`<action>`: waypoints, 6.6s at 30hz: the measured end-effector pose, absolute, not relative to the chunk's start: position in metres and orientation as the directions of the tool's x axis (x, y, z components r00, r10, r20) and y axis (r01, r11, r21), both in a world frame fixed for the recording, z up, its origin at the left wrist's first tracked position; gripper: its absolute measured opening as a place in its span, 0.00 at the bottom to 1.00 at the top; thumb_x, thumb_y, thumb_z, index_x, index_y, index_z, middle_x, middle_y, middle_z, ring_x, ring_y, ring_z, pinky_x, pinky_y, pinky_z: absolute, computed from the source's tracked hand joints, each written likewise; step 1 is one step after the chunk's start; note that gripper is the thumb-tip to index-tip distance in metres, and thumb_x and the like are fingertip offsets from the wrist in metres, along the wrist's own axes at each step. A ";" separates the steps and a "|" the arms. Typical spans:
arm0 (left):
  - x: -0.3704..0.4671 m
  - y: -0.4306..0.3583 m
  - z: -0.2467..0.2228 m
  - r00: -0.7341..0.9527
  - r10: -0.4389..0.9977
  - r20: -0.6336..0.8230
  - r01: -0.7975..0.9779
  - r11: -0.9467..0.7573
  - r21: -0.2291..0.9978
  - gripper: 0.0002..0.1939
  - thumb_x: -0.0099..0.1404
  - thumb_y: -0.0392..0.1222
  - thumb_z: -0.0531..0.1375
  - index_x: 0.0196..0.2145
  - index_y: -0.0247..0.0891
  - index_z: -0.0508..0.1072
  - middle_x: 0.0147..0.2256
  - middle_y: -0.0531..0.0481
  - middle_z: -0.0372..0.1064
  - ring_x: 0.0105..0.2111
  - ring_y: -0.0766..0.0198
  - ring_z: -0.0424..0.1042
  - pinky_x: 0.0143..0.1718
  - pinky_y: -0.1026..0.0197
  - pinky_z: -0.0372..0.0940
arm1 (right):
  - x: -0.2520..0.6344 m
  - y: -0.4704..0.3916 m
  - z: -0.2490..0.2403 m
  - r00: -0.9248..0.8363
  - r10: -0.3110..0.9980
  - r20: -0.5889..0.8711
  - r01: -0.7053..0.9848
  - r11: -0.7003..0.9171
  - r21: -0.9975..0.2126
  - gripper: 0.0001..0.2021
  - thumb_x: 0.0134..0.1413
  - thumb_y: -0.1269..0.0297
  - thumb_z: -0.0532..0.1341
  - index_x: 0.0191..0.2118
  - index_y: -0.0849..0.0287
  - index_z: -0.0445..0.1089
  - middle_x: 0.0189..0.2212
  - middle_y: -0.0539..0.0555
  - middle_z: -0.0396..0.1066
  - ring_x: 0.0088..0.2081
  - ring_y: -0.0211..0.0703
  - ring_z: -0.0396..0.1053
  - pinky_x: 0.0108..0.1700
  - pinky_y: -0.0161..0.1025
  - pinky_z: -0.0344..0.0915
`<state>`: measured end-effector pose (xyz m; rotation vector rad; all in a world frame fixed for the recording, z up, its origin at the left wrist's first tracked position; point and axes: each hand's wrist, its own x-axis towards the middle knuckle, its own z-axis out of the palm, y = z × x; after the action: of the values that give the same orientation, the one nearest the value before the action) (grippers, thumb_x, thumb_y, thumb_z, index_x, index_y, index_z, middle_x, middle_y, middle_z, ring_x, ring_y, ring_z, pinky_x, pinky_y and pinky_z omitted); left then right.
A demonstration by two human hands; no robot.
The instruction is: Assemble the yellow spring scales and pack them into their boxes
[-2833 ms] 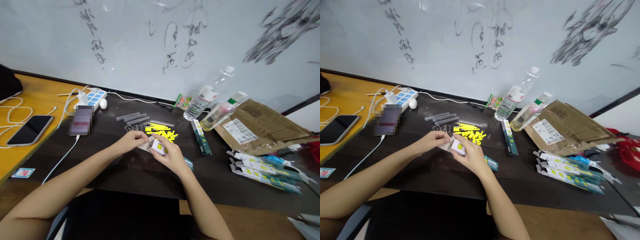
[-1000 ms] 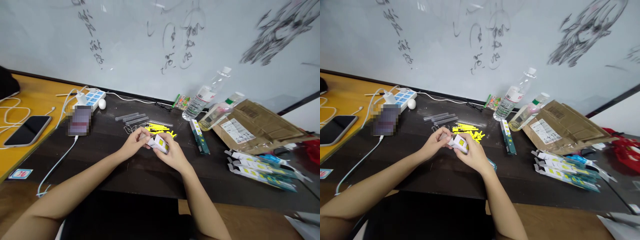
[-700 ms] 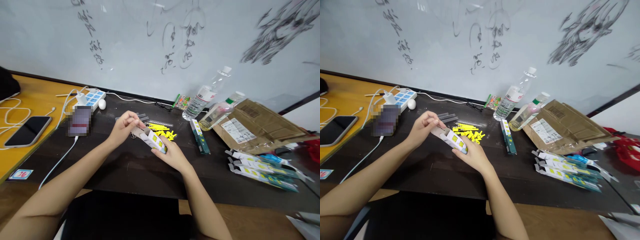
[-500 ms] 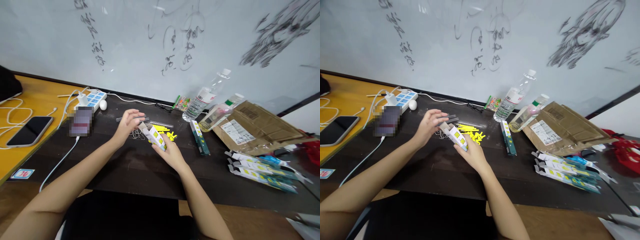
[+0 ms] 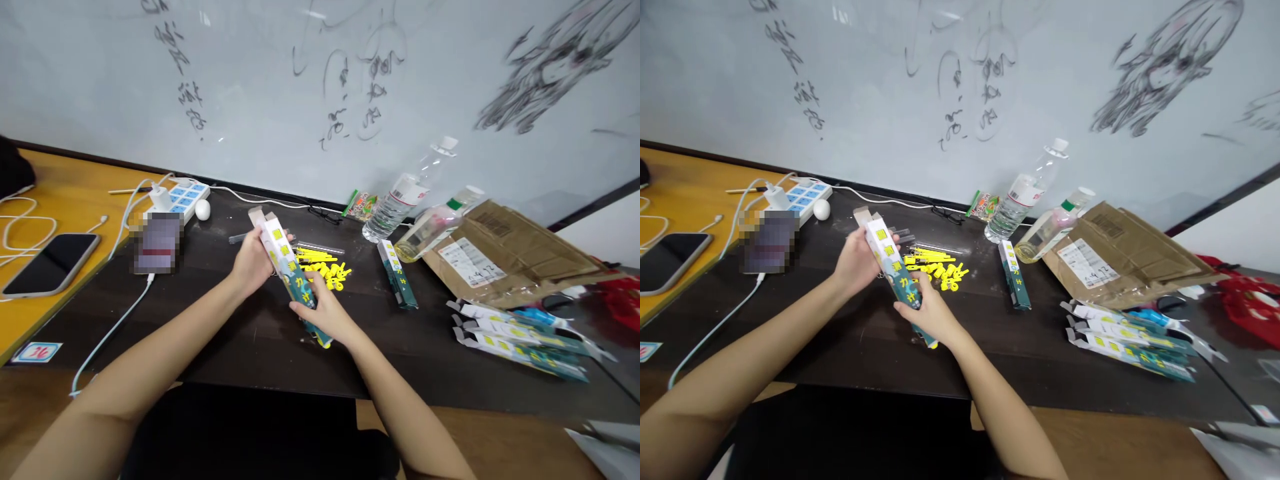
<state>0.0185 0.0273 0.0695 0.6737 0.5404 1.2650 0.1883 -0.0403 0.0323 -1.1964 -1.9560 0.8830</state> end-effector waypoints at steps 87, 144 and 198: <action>-0.023 0.073 0.010 -0.152 0.965 0.212 0.006 -0.213 0.977 0.07 0.54 0.38 0.58 0.32 0.40 0.74 0.23 0.55 0.62 0.21 0.67 0.59 0.21 0.68 0.54 | 0.230 -0.043 0.041 -0.612 0.763 -0.209 0.665 0.353 -0.659 0.30 0.43 0.66 0.66 0.55 0.55 0.59 0.27 0.45 0.69 0.26 0.38 0.66 0.31 0.33 0.59; -0.037 0.083 0.019 -0.152 0.957 -0.246 0.010 0.250 0.968 0.14 0.60 0.50 0.57 0.28 0.35 0.68 0.14 0.54 0.62 0.11 0.70 0.59 0.14 0.68 0.59 | 0.224 -0.031 0.034 0.006 0.904 0.427 0.309 0.405 -0.861 0.18 0.59 0.56 0.57 0.53 0.52 0.59 0.32 0.50 0.67 0.26 0.36 0.64 0.26 0.35 0.68; -0.038 0.076 0.030 0.050 0.991 -0.125 -0.096 0.130 0.987 0.11 0.61 0.44 0.53 0.24 0.39 0.57 0.12 0.62 0.45 0.09 0.76 0.43 0.10 0.72 0.37 | 0.240 -0.016 0.031 -0.172 0.985 0.002 0.219 0.041 -0.975 0.09 0.48 0.60 0.62 0.33 0.55 0.62 0.24 0.46 0.67 0.20 0.37 0.68 0.17 0.35 0.68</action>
<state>-0.0381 0.0758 0.0302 1.0642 1.1626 1.1283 0.2402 -0.0157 0.0312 -1.2701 -1.5142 1.2050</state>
